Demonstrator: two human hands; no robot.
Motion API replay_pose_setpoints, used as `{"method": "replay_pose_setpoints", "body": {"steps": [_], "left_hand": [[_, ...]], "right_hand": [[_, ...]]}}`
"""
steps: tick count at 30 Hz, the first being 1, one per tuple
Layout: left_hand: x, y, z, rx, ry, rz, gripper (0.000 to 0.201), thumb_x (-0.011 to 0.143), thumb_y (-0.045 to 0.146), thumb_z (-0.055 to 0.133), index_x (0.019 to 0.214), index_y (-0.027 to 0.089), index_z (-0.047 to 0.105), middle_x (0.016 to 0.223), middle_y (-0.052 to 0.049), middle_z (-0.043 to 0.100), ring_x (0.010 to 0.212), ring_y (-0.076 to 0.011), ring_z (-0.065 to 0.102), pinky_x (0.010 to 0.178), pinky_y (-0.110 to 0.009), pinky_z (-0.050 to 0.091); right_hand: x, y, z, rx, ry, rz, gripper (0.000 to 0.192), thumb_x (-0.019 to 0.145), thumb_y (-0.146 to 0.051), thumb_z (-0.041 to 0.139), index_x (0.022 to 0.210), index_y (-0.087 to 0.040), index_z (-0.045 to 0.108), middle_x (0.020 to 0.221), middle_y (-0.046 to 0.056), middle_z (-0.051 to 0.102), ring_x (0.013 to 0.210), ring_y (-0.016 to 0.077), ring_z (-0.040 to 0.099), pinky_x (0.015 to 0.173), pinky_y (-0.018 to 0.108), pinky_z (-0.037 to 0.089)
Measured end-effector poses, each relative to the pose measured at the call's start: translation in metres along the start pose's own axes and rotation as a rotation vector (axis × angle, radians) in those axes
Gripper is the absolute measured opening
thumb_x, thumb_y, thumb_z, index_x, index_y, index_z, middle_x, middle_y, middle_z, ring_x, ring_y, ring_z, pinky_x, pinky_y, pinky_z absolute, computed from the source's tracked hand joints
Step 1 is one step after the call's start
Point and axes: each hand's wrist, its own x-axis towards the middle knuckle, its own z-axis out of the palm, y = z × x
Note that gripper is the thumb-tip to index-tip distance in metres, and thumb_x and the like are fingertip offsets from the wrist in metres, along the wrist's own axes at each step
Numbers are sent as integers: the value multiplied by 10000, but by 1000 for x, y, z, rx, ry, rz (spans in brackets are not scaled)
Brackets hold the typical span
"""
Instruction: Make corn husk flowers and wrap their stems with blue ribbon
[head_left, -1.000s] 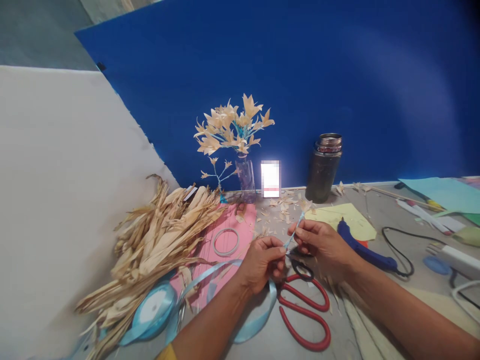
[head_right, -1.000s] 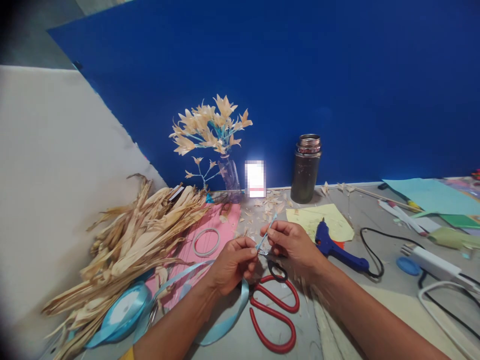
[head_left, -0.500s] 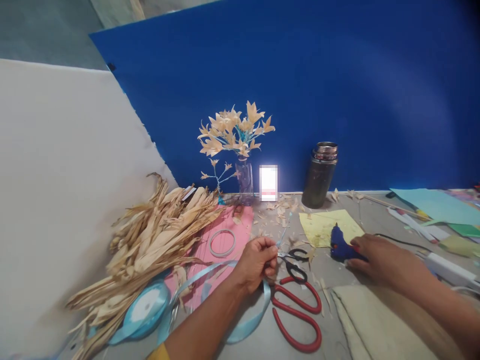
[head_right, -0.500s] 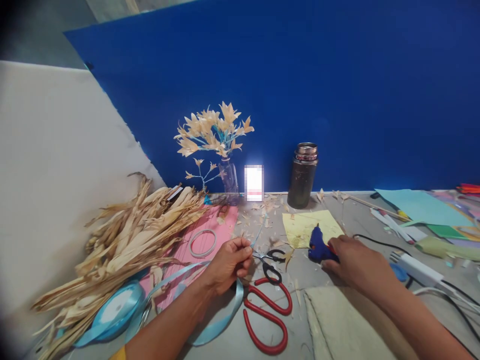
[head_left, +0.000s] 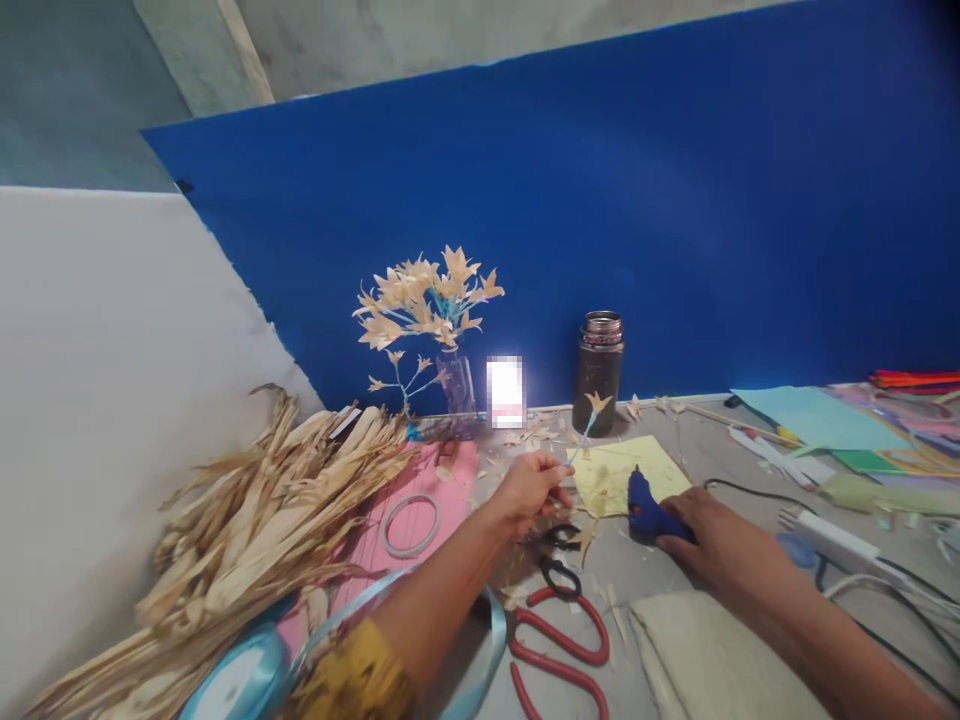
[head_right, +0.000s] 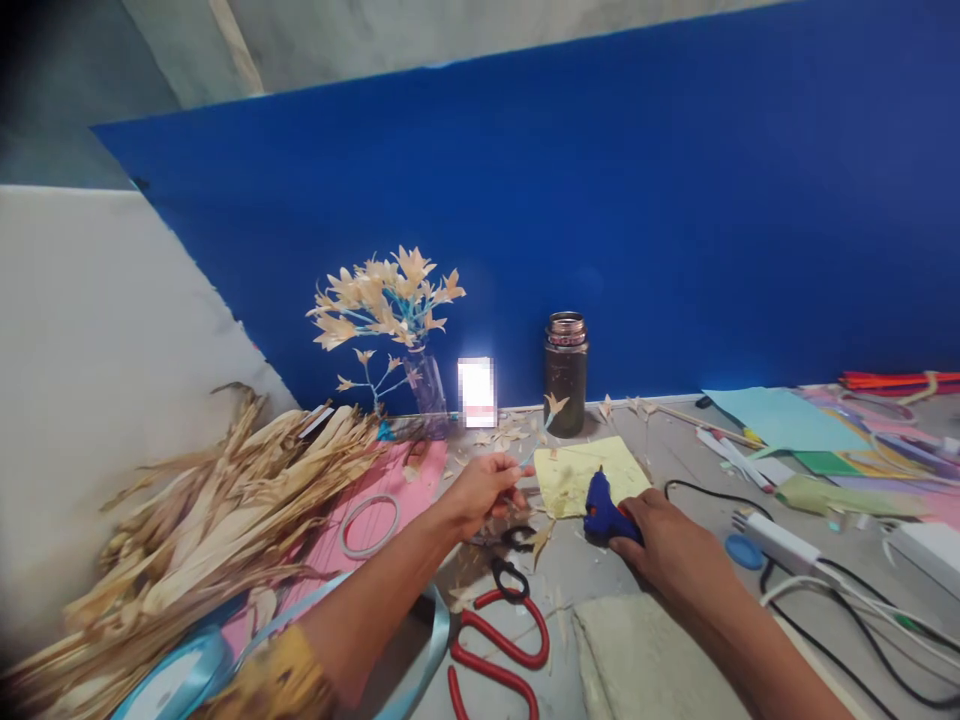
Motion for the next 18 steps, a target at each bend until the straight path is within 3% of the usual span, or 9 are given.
{"method": "replay_pose_setpoints", "body": {"steps": [5,9,13,18], "left_hand": [[45,-2,16,57,21,-61,193,875,135,625,726,151,504,584,20,559,454,-89,615,353,-166,152],[47,-10,14,83,11,-71,159,932,148,546,780,163,501,536,-2,598,449,-113,633,351,-161,176],[44,-16,12,72,6,-59,195,925,214,599,777,178,477,469,23,562,444,-119,631,365,-147,194],[46,-19,10,29,0,-39,286,859,315,714,764,173,485,526,8,603,455,-119,636,378,-143,179]], "right_hand": [[-2,1,-1,86,14,10,292,869,-366,548,1076,-207,679,1163,131,689,1020,303,668,731,329,442],[4,10,0,193,28,74,352,891,-463,490,1044,-205,674,1081,129,734,961,307,690,738,343,452],[11,19,-2,354,47,82,376,870,-510,462,911,-205,678,899,106,756,835,288,693,717,348,466],[12,27,-11,620,132,116,471,877,-607,439,698,-213,624,612,48,643,615,235,605,607,339,440]]}}
